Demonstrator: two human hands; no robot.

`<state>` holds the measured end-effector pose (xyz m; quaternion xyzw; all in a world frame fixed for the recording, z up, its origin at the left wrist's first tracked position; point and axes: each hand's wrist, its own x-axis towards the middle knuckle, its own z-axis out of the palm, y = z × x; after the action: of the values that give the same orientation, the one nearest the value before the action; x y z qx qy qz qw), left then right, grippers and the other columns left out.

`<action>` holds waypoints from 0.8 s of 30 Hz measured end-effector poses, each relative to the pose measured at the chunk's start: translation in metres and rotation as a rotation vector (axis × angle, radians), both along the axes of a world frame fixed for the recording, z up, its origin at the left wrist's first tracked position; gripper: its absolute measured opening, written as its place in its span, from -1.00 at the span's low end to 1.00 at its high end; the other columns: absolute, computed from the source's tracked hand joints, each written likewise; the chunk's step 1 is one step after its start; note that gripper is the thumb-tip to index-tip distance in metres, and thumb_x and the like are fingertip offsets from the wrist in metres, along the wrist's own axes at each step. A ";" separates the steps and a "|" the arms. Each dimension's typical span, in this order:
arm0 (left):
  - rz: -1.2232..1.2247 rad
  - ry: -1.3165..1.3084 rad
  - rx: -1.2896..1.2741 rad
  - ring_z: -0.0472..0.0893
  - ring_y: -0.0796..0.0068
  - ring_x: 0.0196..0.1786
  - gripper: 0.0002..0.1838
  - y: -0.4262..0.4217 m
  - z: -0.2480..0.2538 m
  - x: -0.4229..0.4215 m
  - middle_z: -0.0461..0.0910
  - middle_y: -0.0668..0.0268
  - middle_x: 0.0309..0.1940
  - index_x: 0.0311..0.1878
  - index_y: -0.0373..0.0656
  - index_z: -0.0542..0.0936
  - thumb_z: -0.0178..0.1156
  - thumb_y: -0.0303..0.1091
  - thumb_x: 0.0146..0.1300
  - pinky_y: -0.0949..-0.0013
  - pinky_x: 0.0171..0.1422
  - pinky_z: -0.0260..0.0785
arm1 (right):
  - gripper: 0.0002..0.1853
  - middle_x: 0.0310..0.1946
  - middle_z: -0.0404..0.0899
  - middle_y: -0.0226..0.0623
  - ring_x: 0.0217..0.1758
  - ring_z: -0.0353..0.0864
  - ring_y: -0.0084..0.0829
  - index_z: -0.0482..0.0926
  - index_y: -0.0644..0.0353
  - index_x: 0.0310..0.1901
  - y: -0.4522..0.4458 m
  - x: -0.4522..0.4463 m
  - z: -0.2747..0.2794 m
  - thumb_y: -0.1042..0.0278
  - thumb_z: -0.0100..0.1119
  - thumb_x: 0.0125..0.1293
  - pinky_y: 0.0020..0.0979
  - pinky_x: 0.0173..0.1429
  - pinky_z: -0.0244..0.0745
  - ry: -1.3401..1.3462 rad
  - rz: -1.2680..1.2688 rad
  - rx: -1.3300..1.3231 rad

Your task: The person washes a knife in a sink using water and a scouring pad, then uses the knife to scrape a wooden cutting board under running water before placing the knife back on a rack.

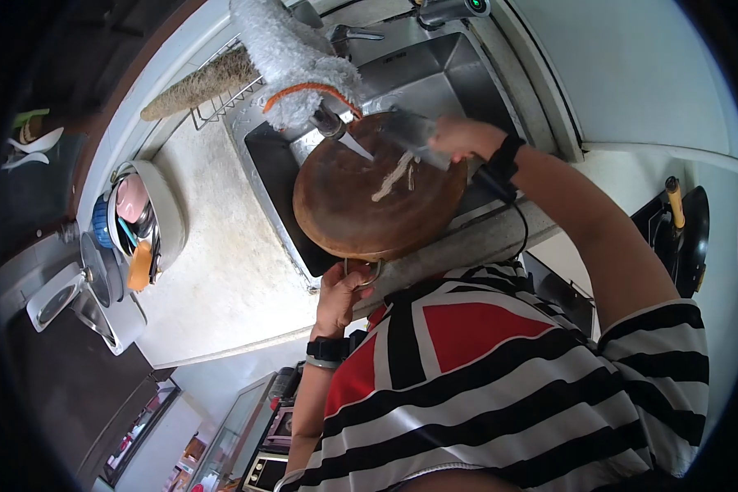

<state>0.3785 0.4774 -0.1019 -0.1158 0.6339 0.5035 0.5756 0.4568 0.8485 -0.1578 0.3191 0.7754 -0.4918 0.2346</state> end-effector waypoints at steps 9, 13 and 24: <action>-0.507 0.114 -0.129 0.68 0.43 -0.37 -0.63 0.014 0.010 -0.062 0.65 0.20 -0.30 -0.04 -0.37 0.54 0.28 -0.29 0.17 0.46 -0.25 0.55 | -0.63 -0.63 0.61 -0.05 -0.66 0.61 -0.24 0.54 0.50 -0.37 0.031 0.005 0.004 0.22 0.12 0.29 -0.24 -0.57 0.50 -0.173 -0.002 0.238; -0.382 0.263 -0.187 0.65 0.47 -0.36 -0.70 0.001 -0.023 -0.071 0.64 0.23 -0.38 -0.15 -0.36 0.57 0.31 -0.33 0.14 0.51 -0.29 0.49 | -0.64 -0.63 0.61 -0.06 -0.63 0.63 -0.22 0.51 0.47 -0.27 0.030 0.000 0.010 0.20 0.14 0.30 -0.23 -0.55 0.51 -0.189 -0.028 0.254; 0.123 -0.062 0.030 0.57 0.44 -0.09 -0.53 0.030 -0.043 -0.077 0.59 0.30 -0.10 0.04 -0.19 0.49 0.39 -0.25 0.08 0.28 0.05 0.39 | -0.64 -0.59 0.60 0.06 -0.59 0.66 -0.17 0.50 0.48 -0.28 0.027 0.007 -0.001 0.21 0.15 0.34 -0.25 -0.44 0.56 -0.093 0.108 0.443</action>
<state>0.3011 0.5072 -0.1445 -0.1612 0.5996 0.5435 0.5648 0.4638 0.8754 -0.1583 0.3430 0.8687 -0.2812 0.2205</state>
